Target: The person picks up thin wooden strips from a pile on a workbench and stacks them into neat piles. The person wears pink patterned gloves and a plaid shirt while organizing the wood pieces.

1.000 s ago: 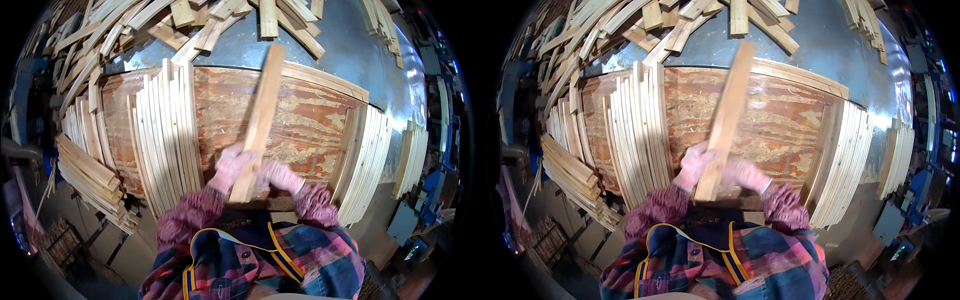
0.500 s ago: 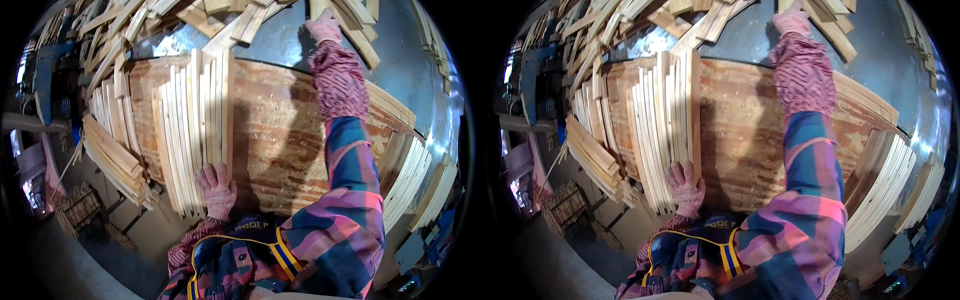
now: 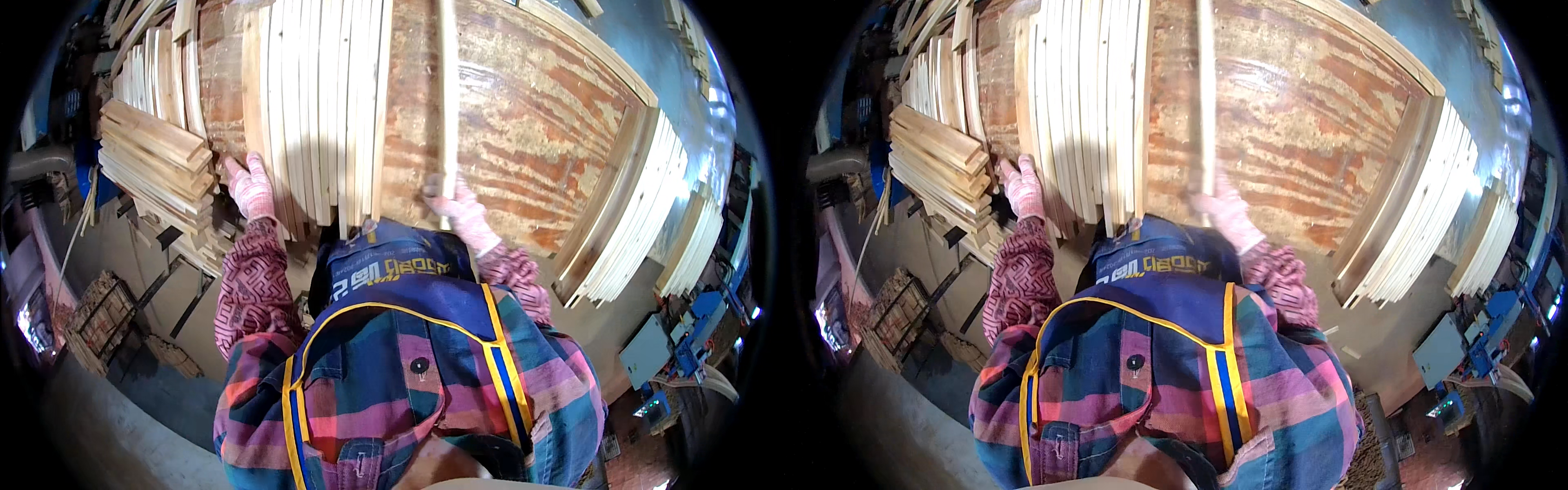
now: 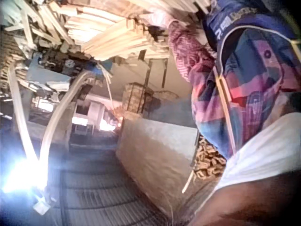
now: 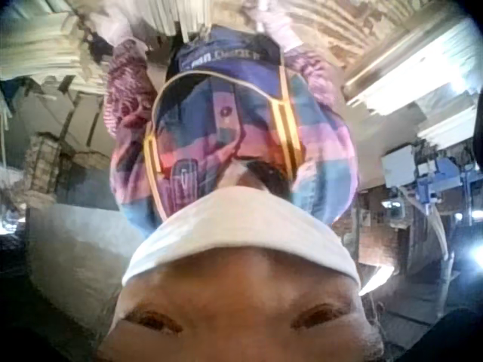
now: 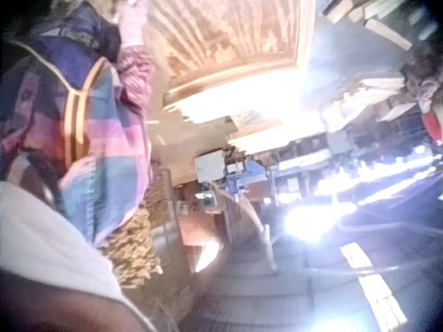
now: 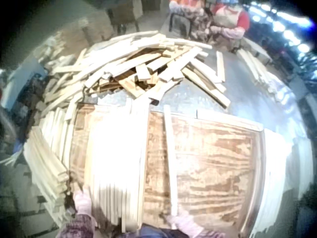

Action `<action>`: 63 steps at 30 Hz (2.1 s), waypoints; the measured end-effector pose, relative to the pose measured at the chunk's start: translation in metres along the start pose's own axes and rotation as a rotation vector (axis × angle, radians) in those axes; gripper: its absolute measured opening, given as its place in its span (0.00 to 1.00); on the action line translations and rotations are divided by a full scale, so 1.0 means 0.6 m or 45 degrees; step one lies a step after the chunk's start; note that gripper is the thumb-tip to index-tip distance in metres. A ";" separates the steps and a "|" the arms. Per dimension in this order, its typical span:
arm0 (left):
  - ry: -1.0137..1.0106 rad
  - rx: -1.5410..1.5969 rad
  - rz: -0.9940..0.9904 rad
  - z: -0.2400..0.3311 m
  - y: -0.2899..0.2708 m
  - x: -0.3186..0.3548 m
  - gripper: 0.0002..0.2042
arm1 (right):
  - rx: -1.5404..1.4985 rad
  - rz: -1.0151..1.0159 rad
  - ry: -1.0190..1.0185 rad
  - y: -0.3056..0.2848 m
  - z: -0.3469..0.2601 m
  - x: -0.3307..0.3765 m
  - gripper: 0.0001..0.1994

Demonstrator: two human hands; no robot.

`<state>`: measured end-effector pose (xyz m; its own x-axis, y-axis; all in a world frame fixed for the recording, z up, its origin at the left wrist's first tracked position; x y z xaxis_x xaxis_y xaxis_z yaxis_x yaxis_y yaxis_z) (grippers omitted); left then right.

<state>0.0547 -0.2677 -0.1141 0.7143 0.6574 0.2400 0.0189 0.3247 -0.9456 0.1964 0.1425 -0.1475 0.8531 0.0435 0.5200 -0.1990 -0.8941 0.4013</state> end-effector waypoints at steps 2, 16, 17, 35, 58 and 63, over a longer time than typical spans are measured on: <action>-0.245 0.362 -0.312 -0.081 0.043 -0.025 0.39 | 0.809 -0.073 -0.072 0.070 -0.019 -0.023 0.38; 0.403 0.165 -0.555 0.078 0.065 -0.054 0.35 | 1.584 0.416 0.070 0.170 -0.079 -0.167 0.44; 0.377 0.104 -0.525 0.085 0.063 -0.047 0.35 | 1.600 0.442 0.069 0.163 -0.076 -0.167 0.44; 0.354 -0.035 -0.753 0.068 0.072 0.038 0.54 | 1.408 0.516 0.126 0.172 -0.153 -0.100 0.58; 0.711 0.434 -0.905 0.204 0.042 0.315 0.52 | 1.008 0.562 0.077 0.030 -0.113 -0.124 0.28; 0.458 0.064 -0.619 0.144 -0.043 0.199 0.51 | 1.469 0.700 0.077 0.032 -0.100 -0.116 0.40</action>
<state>0.0790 -0.1390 -0.0424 0.8242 0.1573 0.5440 0.3753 0.5678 -0.7327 0.1045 0.1491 -0.1309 0.7628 -0.4604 0.4540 0.0410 -0.6664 -0.7445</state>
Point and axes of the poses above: each hand's wrist, its own x-axis away from the middle knuckle, its own y-axis out of the palm, z = x × y, the point moved 6 cm from there along -x, towards the middle knuckle, and after that the axes turned 9 degrees about -y, right-handed, at the moved point
